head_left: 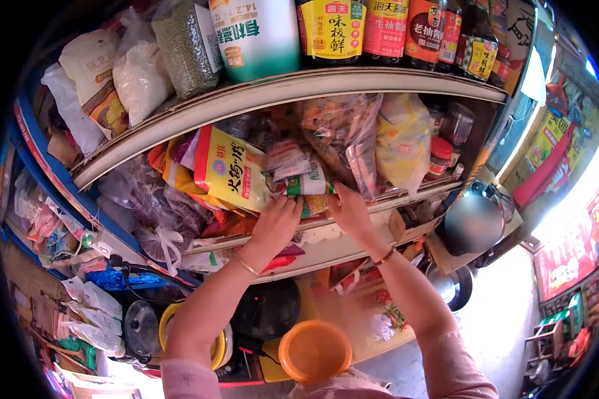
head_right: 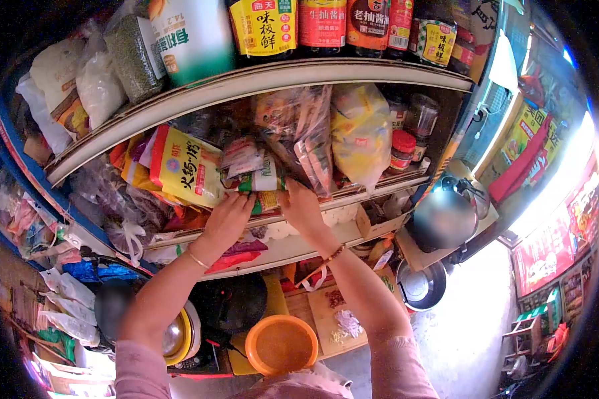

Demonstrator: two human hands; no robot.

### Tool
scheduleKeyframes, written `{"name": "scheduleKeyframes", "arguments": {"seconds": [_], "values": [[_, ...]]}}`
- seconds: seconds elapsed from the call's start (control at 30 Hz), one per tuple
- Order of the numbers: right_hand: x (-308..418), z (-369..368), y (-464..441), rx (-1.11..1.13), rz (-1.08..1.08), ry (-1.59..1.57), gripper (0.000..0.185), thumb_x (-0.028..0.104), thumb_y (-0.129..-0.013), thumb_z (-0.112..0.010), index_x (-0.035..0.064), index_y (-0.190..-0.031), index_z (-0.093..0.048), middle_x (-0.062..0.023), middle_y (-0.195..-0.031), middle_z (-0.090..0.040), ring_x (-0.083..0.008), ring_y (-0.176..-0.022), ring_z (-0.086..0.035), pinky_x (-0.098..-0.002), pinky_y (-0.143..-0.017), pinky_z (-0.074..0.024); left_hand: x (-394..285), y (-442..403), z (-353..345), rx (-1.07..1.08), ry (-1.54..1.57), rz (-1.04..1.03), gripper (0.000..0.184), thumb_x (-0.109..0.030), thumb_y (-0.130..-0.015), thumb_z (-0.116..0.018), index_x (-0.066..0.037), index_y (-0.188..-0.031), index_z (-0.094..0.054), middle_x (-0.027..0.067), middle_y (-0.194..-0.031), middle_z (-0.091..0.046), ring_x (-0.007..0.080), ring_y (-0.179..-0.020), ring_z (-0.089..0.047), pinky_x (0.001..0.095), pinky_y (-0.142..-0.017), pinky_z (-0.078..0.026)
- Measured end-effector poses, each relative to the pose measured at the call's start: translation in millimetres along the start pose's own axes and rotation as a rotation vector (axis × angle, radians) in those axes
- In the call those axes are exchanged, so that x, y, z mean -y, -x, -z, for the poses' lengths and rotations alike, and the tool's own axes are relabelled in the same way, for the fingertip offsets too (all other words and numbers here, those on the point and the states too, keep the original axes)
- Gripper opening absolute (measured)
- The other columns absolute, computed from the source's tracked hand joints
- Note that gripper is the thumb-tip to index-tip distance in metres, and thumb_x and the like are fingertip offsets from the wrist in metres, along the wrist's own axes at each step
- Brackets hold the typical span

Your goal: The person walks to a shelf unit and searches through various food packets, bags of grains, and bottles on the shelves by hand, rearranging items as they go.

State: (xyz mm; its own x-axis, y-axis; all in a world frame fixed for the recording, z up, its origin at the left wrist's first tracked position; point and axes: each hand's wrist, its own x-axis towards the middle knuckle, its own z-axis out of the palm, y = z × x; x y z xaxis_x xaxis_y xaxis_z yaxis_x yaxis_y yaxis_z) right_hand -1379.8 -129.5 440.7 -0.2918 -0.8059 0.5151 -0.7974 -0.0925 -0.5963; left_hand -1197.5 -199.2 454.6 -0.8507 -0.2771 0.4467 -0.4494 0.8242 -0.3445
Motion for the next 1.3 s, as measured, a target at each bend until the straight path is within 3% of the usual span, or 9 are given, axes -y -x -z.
{"name": "scheduleKeyframes", "arguments": {"seconds": [0.17, 0.3, 0.5, 0.67, 0.77, 0.97, 1.17, 1.2, 1.3], "values": [[1.7, -21.3, -4.4, -0.147, 0.006, -0.102, 0.036, 0.017, -0.084, -0.056, -0.0068, -0.109, -0.046, -0.0268, -0.074, -0.058, -0.0439, -0.07, -0.056, -0.0468, -0.057, -0.0448, 1.2, -29.8, 3.3, 0.184, -0.146, 0.021, 0.014, -0.013, -0.072, -0.054, -0.005, -0.079, -0.064, 0.0061, -0.081, -0.061, 0.0191, -0.088, -0.052, 0.0316, -0.08, -0.039], [16.4, -32.4, -6.4, 0.041, -0.204, -0.035, 0.041, 0.022, -0.086, -0.053, -0.0089, -0.111, -0.042, -0.0296, -0.087, -0.058, -0.0432, -0.081, -0.057, -0.048, -0.067, -0.0472, 7.9, -31.1, -4.1, 0.218, -0.16, 0.038, 0.014, -0.012, -0.072, -0.053, -0.005, -0.079, -0.064, 0.0062, -0.083, -0.06, 0.0194, -0.089, -0.052, 0.0326, -0.081, -0.037], [27.5, 5.3, 24.6, -0.266, 0.313, 0.242, 0.05, 0.02, -0.081, -0.06, -0.004, -0.121, -0.04, -0.026, -0.123, -0.043, -0.036, -0.112, -0.045, -0.0491, -0.094, -0.0359, 2.1, 11.0, 29.9, -0.058, -0.19, -0.037, 0.034, -0.015, -0.078, -0.048, 0.003, -0.104, -0.059, 0.0135, -0.108, -0.058, 0.0237, -0.107, -0.049, 0.0383, -0.098, -0.032], [47.3, -0.4, 18.2, 0.044, 0.682, 0.332, 0.032, 0.015, -0.084, -0.055, 0.0016, -0.113, -0.052, -0.0081, -0.126, -0.047, -0.0264, -0.128, -0.032, -0.0455, -0.107, -0.0222, 37.3, 41.9, 65.1, -0.117, -0.122, 0.065, 0.039, -0.014, -0.08, -0.047, -0.008, -0.118, -0.054, 0.0076, -0.129, -0.048, 0.0197, -0.128, -0.036, 0.0416, -0.109, -0.021], [43.5, -25.5, 6.1, 0.115, 0.638, 0.4, 0.031, 0.019, -0.086, -0.053, 0.0021, -0.112, -0.054, -0.0083, -0.122, -0.051, -0.0252, -0.127, -0.033, -0.0435, -0.108, -0.0228, 72.9, 35.6, 74.5, 0.002, -0.201, -0.004, 0.038, -0.013, -0.079, -0.048, -0.008, -0.117, -0.054, 0.0077, -0.131, -0.046, 0.0189, -0.127, -0.036, 0.0426, -0.109, -0.02], [45.4, -31.3, 7.0, 0.147, 0.559, 0.276, 0.03, 0.02, -0.088, -0.05, 0.0019, -0.111, -0.055, -0.0086, -0.12, -0.052, -0.0251, -0.126, -0.034, -0.042, -0.107, -0.0238, 117.1, 1.1, 65.0, -0.106, -0.039, -0.146, 0.014, -0.01, -0.074, -0.052, -0.012, -0.08, -0.064, 0.0037, -0.096, -0.061, 0.0179, -0.11, -0.051, 0.0455, -0.11, -0.019], [44.0, -30.2, 13.2, 0.081, 0.549, 0.074, 0.033, 0.016, -0.083, -0.056, 0.0025, -0.113, -0.052, -0.0117, -0.124, -0.048, -0.0289, -0.124, -0.037, -0.0428, -0.103, -0.0302, 96.4, 3.5, 76.5, 0.079, -0.114, -0.127, 0.024, -0.026, -0.077, -0.057, -0.008, -0.091, -0.065, 0.005, -0.113, -0.057, 0.0192, -0.12, -0.042, 0.047, -0.11, -0.017], [46.1, -26.5, 16.7, 0.05, 0.588, 0.058, 0.038, 0.016, -0.08, -0.058, 0.0034, -0.115, -0.049, -0.0126, -0.127, -0.044, -0.0314, -0.122, -0.038, -0.0451, -0.101, -0.0314, 88.9, 5.9, 80.5, 0.095, -0.104, -0.132, 0.042, -0.036, -0.078, -0.059, -0.009, -0.11, -0.06, 0.0054, -0.122, -0.053, 0.019, -0.124, -0.039, 0.0483, -0.111, -0.015], [57.9, -9.4, 20.6, 0.0, 0.646, 0.192, 0.041, 0.016, -0.08, -0.058, 0.0038, -0.118, -0.047, -0.0129, -0.128, -0.042, -0.0335, -0.12, -0.039, -0.0474, -0.102, -0.0291, 87.8, 15.6, 58.7, 0.088, -0.227, -0.088, 0.047, -0.038, -0.079, -0.056, -0.009, -0.117, -0.055, 0.0051, -0.124, -0.052, 0.0187, -0.125, -0.038, 0.048, -0.111, -0.014]]}}
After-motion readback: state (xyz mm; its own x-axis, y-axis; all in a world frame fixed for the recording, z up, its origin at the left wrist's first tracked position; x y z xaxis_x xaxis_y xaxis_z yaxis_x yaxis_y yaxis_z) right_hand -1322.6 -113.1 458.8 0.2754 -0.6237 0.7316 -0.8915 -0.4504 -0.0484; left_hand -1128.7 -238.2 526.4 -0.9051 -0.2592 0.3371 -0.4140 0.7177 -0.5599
